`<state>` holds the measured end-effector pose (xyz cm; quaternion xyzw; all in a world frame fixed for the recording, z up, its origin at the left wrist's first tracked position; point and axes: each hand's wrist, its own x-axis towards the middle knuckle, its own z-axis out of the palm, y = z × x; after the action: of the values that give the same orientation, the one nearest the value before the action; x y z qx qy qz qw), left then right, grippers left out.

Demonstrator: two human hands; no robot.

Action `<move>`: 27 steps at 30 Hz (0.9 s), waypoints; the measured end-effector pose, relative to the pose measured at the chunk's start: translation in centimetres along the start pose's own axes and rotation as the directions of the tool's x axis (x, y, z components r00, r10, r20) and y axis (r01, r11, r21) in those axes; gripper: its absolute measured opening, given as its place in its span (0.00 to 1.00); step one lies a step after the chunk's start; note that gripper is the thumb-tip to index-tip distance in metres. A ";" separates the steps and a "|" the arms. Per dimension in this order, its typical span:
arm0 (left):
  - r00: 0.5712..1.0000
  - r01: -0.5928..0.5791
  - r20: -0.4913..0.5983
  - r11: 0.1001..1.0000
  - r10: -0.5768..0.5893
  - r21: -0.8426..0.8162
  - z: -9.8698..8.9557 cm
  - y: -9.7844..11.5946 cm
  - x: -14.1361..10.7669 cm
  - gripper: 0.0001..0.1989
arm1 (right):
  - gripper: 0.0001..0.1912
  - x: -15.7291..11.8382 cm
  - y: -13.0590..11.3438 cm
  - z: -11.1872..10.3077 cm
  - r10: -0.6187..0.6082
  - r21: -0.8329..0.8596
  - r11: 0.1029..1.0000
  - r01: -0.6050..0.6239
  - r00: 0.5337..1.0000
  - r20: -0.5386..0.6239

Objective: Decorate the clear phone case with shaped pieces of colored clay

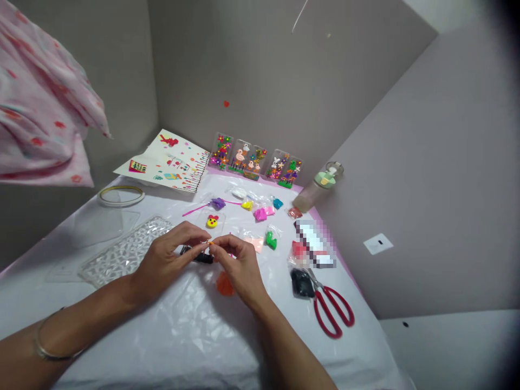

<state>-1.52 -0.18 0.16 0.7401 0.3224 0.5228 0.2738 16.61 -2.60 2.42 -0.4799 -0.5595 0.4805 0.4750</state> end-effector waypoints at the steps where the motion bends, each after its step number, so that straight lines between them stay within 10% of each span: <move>1: 1.000 -0.008 0.004 1.000 0.008 0.000 0.0 0.0 0.0 0.05 | 0.06 0.0 0.0 0.0 -0.001 -0.004 1.000 0.001 1.000 0.002; 27: 0.996 -0.080 0.028 0.997 0.080 0.000 0.0 -0.6 -0.2 0.05 | 0.05 0.4 0.2 0.0 0.091 0.162 0.982 -0.093 0.996 0.020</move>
<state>-1.69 0.04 -0.41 0.7598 0.2890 0.5229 0.2566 16.61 -2.22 2.23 -0.4620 -0.4987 0.5489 0.4863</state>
